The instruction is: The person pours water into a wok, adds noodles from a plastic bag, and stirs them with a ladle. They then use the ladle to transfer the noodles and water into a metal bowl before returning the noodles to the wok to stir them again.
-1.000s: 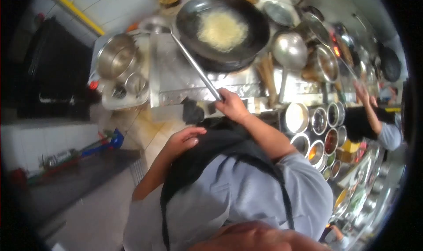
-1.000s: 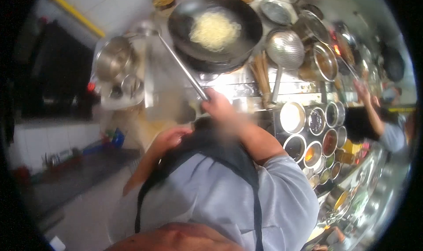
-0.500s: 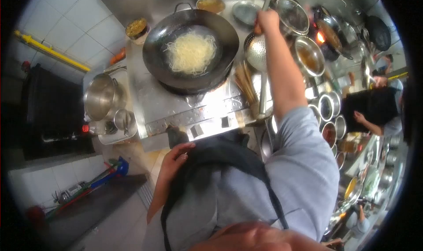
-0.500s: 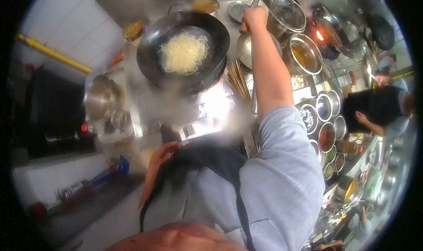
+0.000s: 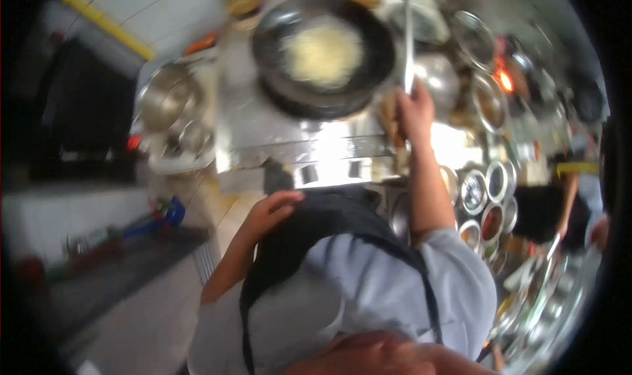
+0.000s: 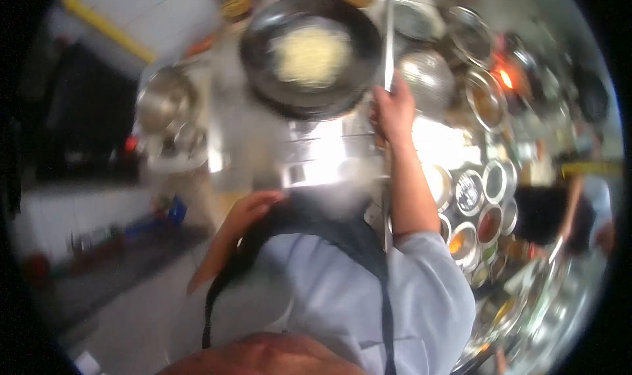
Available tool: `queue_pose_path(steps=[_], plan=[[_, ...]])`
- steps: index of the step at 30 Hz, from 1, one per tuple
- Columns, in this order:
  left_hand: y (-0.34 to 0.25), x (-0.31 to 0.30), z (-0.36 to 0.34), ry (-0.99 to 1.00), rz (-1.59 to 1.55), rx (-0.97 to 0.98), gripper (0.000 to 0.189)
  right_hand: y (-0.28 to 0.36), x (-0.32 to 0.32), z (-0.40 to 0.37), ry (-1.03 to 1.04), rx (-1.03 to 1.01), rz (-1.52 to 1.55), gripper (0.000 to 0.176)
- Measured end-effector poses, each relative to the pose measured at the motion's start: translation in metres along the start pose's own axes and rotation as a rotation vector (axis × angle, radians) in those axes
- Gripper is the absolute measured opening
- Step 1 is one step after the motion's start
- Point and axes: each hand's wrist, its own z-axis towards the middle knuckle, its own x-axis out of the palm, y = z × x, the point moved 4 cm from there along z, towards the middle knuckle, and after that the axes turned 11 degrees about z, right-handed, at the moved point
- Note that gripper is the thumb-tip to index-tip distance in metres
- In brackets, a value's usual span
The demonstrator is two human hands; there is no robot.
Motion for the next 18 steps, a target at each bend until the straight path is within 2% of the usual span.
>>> queue_pose_path(steps=[2,3,5,8,12,15,17,18], plan=[[-0.002,0.001,-0.004,-0.042,-0.015,-0.059,0.036,0.008,-0.029,0.016,-0.09,-0.074,-0.041,0.049],[-0.009,0.005,-0.002,-0.023,-0.002,-0.048,0.036,0.007,-0.045,0.026,-0.121,-0.031,-0.046,0.052],[-0.014,0.007,0.0,-0.105,-0.1,-0.056,0.036,0.0,-0.073,0.042,-0.193,0.015,-0.126,0.058],[-0.024,0.014,0.011,-0.12,-0.101,-0.055,0.037,-0.009,-0.102,0.063,-0.172,0.004,-0.284,0.063],[-0.034,0.021,0.029,-0.123,-0.093,-0.09,0.037,-0.018,-0.115,0.089,-0.203,0.062,-0.297,0.062],[-0.039,0.026,0.041,-0.12,-0.048,-0.081,0.037,-0.026,-0.116,0.138,-0.156,0.102,-0.4,0.06],[-0.037,0.031,0.049,-0.122,-0.034,-0.136,0.037,-0.05,-0.12,0.194,-0.125,0.115,-0.608,0.054],[-0.039,0.033,0.051,-0.13,-0.033,-0.142,0.037,-0.066,-0.123,0.226,-0.115,0.118,-0.605,0.054]])
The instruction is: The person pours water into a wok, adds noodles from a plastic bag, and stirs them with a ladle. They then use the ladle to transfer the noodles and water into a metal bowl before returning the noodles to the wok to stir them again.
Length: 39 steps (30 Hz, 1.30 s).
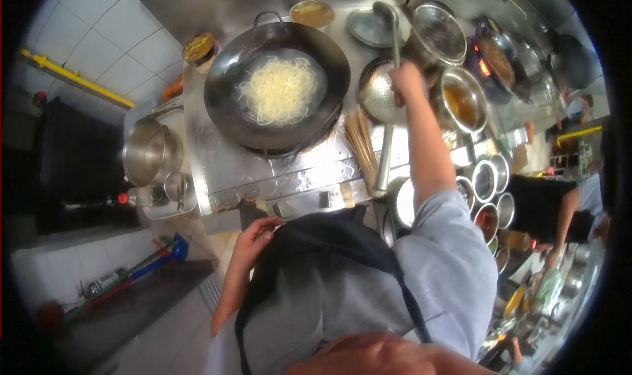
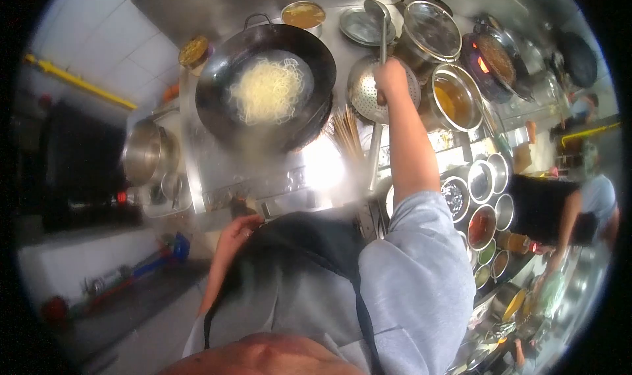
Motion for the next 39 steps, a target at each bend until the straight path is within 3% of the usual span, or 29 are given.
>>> queue_pose_path(steps=[2,4,5,6,8,10,12,17,21,27,30,33,39], plan=[[-0.003,0.005,0.001,-0.01,-0.037,-0.024,0.037,-0.01,0.029,0.06,0.286,-0.29,-0.758,0.038],[0.003,0.008,0.0,-0.041,-0.007,-0.055,0.037,-0.017,0.026,0.092,0.123,0.074,0.022,0.023],[0.006,0.009,0.0,-0.061,0.025,-0.076,0.037,-0.014,0.03,0.089,0.165,0.258,0.552,0.019],[0.007,0.01,-0.001,-0.068,0.019,-0.085,0.037,-0.023,0.037,0.106,0.288,0.372,0.764,0.018],[0.003,0.012,-0.007,-0.076,0.042,-0.108,0.037,-0.015,0.029,0.098,0.298,0.346,1.221,0.017],[-0.001,0.012,-0.01,-0.096,0.017,-0.109,0.037,-0.008,0.023,0.094,0.484,0.412,1.363,0.015],[0.0,0.009,-0.01,-0.116,-0.016,-0.097,0.037,0.001,0.017,0.077,0.386,0.405,1.382,0.016],[0.006,-0.001,-0.011,-0.113,-0.041,-0.047,0.037,0.027,0.004,0.046,0.464,0.45,1.39,0.011],[0.018,-0.013,-0.012,-0.086,-0.006,-0.003,0.037,0.073,-0.008,-0.012,0.526,0.41,1.272,0.025],[0.039,-0.028,-0.023,-0.057,-0.062,0.07,0.039,0.134,0.007,-0.089,0.652,0.364,1.17,0.031],[0.035,-0.036,-0.041,-0.099,-0.098,0.098,0.039,0.163,0.032,-0.122,0.738,0.28,1.105,0.04],[0.045,-0.043,-0.06,-0.16,-0.16,0.065,0.038,0.201,0.066,-0.163,0.952,0.27,1.199,0.046],[0.071,-0.06,-0.09,-0.264,-0.133,0.185,0.037,0.266,0.157,-0.225,1.244,0.289,1.144,0.041]])
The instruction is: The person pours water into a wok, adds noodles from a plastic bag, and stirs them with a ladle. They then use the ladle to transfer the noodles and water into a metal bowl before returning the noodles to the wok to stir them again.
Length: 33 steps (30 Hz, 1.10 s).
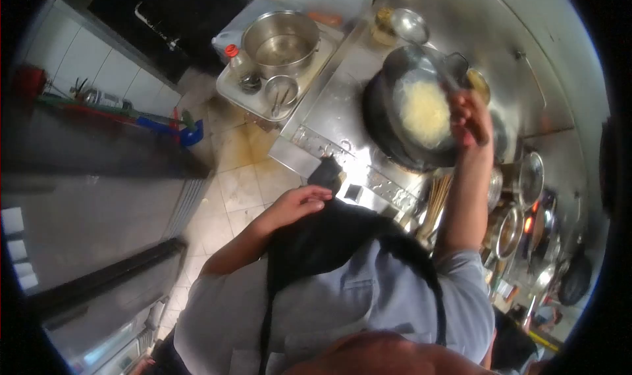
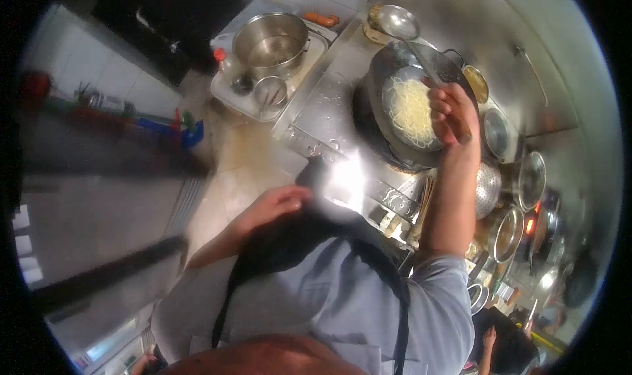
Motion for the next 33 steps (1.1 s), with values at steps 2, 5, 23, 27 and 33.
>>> queue_pose_path(steps=[2,5,23,27,33], plan=[[-0.003,-0.005,-0.013,-0.041,-0.002,-0.01,0.037,-0.023,0.023,0.026,0.007,0.054,-0.035,0.04],[0.006,-0.015,-0.031,-0.092,-0.03,-0.026,0.036,-0.06,0.055,0.057,-0.013,0.105,-0.149,0.033],[-0.003,-0.018,-0.02,-0.068,0.026,-0.037,0.031,-0.154,0.072,0.101,0.044,-1.224,-1.608,0.048],[-0.019,0.005,0.013,0.07,-0.065,-0.179,0.034,-0.138,0.051,0.035,-0.022,-0.109,-0.945,0.032],[0.015,0.024,0.044,0.204,-0.037,-0.083,0.037,-0.061,-0.053,-0.07,-0.349,-0.291,-0.382,0.023]])
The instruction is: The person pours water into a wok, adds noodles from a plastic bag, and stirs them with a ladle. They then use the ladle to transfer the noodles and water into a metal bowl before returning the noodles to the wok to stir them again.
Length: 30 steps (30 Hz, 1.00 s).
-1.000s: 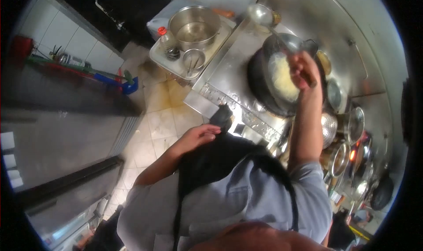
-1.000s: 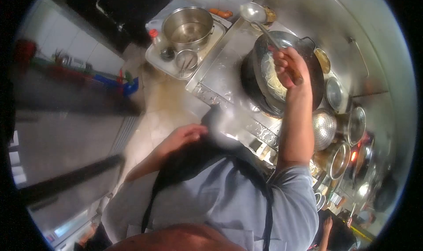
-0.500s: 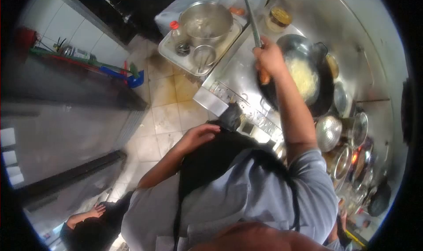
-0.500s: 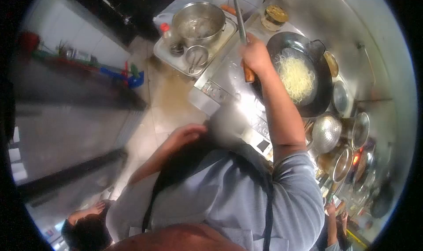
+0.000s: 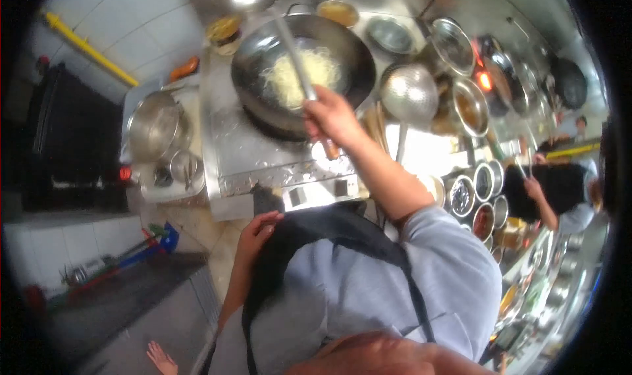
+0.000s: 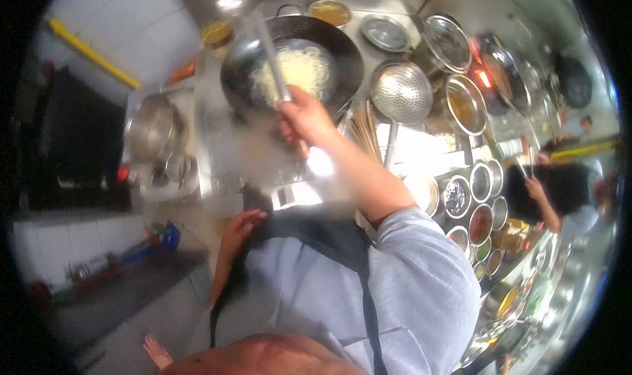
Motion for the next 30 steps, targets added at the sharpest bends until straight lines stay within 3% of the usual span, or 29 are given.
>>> queue_pose_path(steps=[2,4,8,10,12,15,20,21,25,27,30], plan=[[-0.009,0.008,0.007,-0.001,0.084,-0.037,0.038,0.029,-0.059,-0.014,-0.244,-0.077,-0.166,0.032],[-0.015,0.014,0.018,0.004,0.072,-0.044,0.038,0.059,-0.111,-0.023,-0.425,-0.128,-0.361,0.029],[-0.016,0.027,0.035,0.012,0.1,-0.062,0.038,0.083,-0.207,-0.019,-0.704,-0.265,-0.469,0.024],[-0.025,0.038,0.039,0.013,0.098,-0.067,0.038,0.101,-0.244,0.002,-0.782,-0.499,-0.725,0.028],[-0.032,0.046,0.041,0.011,0.104,-0.086,0.038,0.118,-0.291,0.04,-0.838,-0.418,-0.739,0.032],[-0.033,0.056,0.052,0.039,0.191,-0.099,0.038,0.155,-0.296,0.043,-0.725,-0.353,-0.807,0.038],[-0.026,0.061,0.065,0.033,0.152,-0.144,0.038,0.084,-0.282,-0.017,-0.739,-0.346,-0.791,0.056],[-0.027,0.063,0.064,0.034,0.154,-0.157,0.038,0.075,-0.275,-0.022,-0.699,-0.198,-0.729,0.059],[-0.047,0.074,0.074,0.052,0.204,-0.163,0.037,0.084,-0.261,-0.007,-0.688,-0.185,-0.706,0.06],[-0.057,0.08,0.074,0.034,0.199,-0.181,0.036,0.107,-0.269,0.015,-0.825,-0.422,-0.825,0.057],[-0.057,0.082,0.071,0.004,0.214,-0.228,0.036,0.149,-0.29,0.042,-0.887,-0.396,-0.946,0.048]])
